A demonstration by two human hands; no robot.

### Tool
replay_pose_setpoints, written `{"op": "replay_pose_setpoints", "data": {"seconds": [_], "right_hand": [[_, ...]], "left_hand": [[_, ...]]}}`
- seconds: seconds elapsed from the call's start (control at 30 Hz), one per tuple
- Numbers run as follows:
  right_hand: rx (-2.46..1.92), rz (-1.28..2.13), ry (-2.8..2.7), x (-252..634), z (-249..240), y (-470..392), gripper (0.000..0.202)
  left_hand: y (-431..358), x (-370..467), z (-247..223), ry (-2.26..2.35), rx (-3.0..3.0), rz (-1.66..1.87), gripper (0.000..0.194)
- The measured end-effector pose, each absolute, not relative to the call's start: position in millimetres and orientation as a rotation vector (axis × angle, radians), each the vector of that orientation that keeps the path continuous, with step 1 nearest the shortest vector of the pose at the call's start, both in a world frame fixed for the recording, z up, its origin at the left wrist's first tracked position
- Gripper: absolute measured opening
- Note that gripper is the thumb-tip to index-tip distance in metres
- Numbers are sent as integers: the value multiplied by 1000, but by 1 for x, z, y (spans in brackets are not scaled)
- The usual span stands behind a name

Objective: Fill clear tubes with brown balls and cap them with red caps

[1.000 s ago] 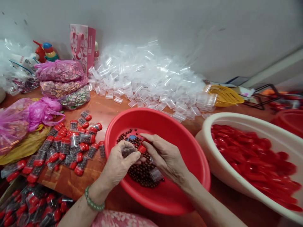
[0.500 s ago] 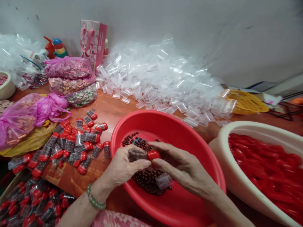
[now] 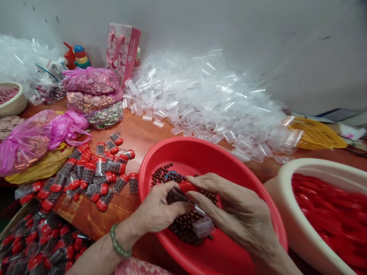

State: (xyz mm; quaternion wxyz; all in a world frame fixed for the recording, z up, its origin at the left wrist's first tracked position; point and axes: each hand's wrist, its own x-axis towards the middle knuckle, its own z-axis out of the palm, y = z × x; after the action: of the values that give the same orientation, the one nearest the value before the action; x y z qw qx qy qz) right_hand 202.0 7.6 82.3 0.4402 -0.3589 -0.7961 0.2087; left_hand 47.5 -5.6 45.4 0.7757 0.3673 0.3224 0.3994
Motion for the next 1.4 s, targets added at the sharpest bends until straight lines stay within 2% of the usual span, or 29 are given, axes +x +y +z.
{"op": "replay_pose_setpoints", "data": {"seconds": [0.57, 0.77, 0.9, 1.0, 1.13, 1.3, 1.4], "right_hand": [[-952, 478, -2236, 214, 76, 4, 28], [-1020, 586, -2226, 224, 71, 2, 22], [-1063, 534, -2237, 224, 74, 0, 21], [-1068, 582, -2252, 225, 76, -1, 18], [-1077, 632, -2210, 224, 73, -4, 22], [-1084, 346, -2222, 216, 69, -10, 30], [-1086, 99, -2389, 213, 68, -13, 48]], "left_hand": [[-6, 46, 42, 824, 1119, 691, 20], [-6, 45, 46, 911, 1245, 623, 19], [-3, 46, 45, 844, 1179, 618, 13], [-3, 45, 47, 808, 1200, 597, 15], [-6, 42, 50, 907, 1346, 599, 14], [-5, 45, 46, 772, 1115, 622, 11], [-1, 48, 45, 653, 865, 625, 24]]}}
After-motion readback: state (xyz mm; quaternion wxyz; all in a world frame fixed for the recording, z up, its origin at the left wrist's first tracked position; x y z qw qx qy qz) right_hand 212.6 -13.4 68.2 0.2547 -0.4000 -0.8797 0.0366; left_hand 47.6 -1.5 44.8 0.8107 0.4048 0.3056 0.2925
